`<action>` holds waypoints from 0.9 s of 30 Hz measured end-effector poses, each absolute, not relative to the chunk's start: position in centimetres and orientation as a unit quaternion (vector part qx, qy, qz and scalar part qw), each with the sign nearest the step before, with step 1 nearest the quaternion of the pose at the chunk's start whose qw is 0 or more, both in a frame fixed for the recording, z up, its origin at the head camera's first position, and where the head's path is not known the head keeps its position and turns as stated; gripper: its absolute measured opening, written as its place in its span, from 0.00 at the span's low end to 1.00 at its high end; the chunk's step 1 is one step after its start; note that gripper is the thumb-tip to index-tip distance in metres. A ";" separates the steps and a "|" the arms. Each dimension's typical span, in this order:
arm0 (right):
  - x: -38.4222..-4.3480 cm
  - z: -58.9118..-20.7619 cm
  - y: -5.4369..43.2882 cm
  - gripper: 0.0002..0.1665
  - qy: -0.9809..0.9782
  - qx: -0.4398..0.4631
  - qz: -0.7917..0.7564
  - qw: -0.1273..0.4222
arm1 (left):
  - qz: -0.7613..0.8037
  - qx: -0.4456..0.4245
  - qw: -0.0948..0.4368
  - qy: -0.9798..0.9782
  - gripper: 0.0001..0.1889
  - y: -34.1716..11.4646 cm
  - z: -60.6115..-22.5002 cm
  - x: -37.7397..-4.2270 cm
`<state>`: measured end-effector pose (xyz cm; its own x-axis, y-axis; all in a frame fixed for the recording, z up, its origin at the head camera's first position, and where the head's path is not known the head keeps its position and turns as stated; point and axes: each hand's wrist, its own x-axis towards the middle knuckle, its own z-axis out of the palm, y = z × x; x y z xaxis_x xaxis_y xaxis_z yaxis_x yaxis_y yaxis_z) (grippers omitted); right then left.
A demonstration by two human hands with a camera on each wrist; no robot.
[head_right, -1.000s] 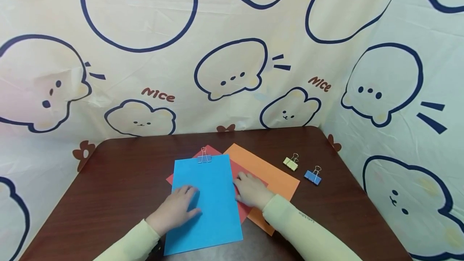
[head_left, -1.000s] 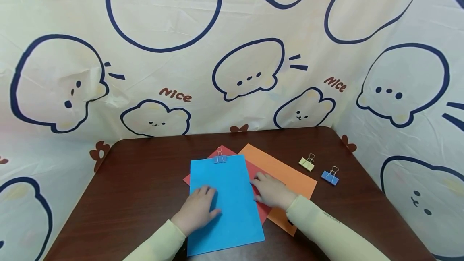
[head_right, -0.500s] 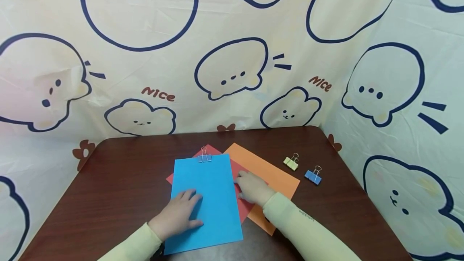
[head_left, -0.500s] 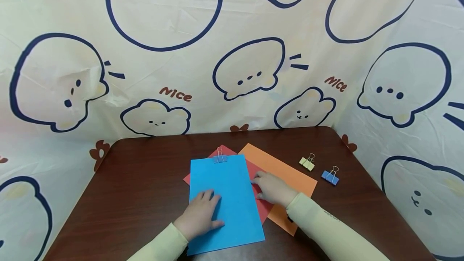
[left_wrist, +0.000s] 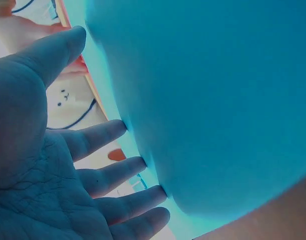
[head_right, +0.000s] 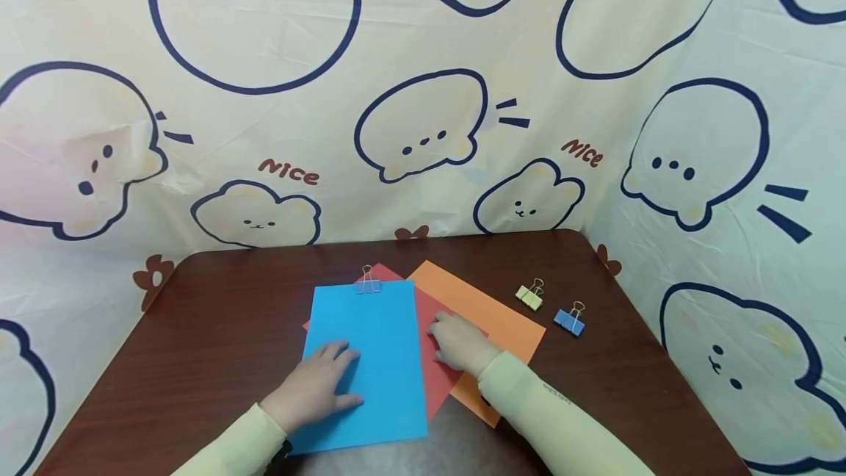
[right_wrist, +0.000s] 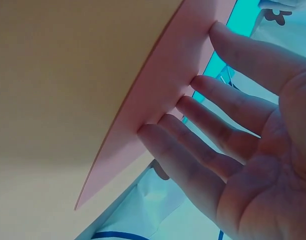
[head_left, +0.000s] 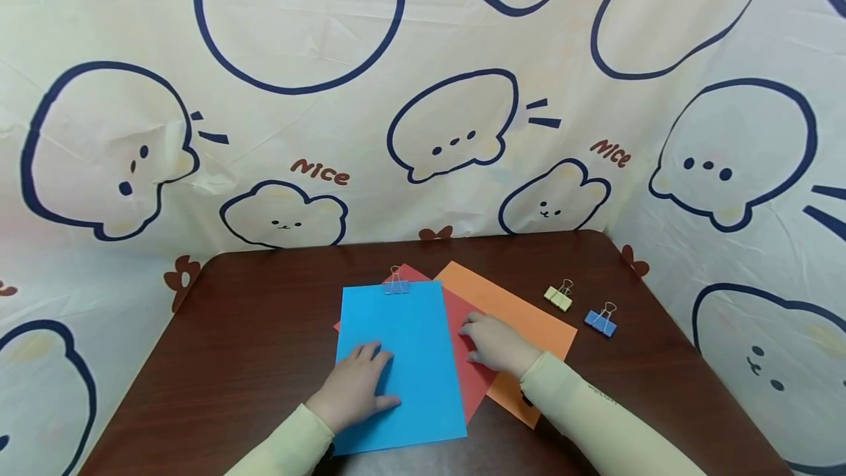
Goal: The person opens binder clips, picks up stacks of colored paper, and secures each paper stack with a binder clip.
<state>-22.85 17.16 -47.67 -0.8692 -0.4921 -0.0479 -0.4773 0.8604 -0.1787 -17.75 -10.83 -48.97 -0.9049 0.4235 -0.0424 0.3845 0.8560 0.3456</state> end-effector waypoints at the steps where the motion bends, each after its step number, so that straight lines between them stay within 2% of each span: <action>1: -22.9 -47.7 17.2 0.23 0.963 -0.251 -0.082 0.046 | 0.168 0.206 0.057 0.962 0.41 -11.0 -49.0 -17.8; 15: -22.5 -47.8 17.1 0.23 0.966 -0.241 -0.085 0.047 | 0.167 0.168 0.048 0.970 0.39 -13.2 -48.9 -18.4; 27: -22.6 -48.3 17.2 0.23 0.965 -0.256 -0.058 0.021 | 0.156 0.148 0.049 0.975 0.39 -15.3 -48.7 -19.0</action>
<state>-22.64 17.23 -48.33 -0.8678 -0.4967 -0.0115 -0.4918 0.8621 -0.1223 -18.99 -15.35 -48.68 -0.9515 0.3036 -0.0491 0.2730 0.9074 0.3195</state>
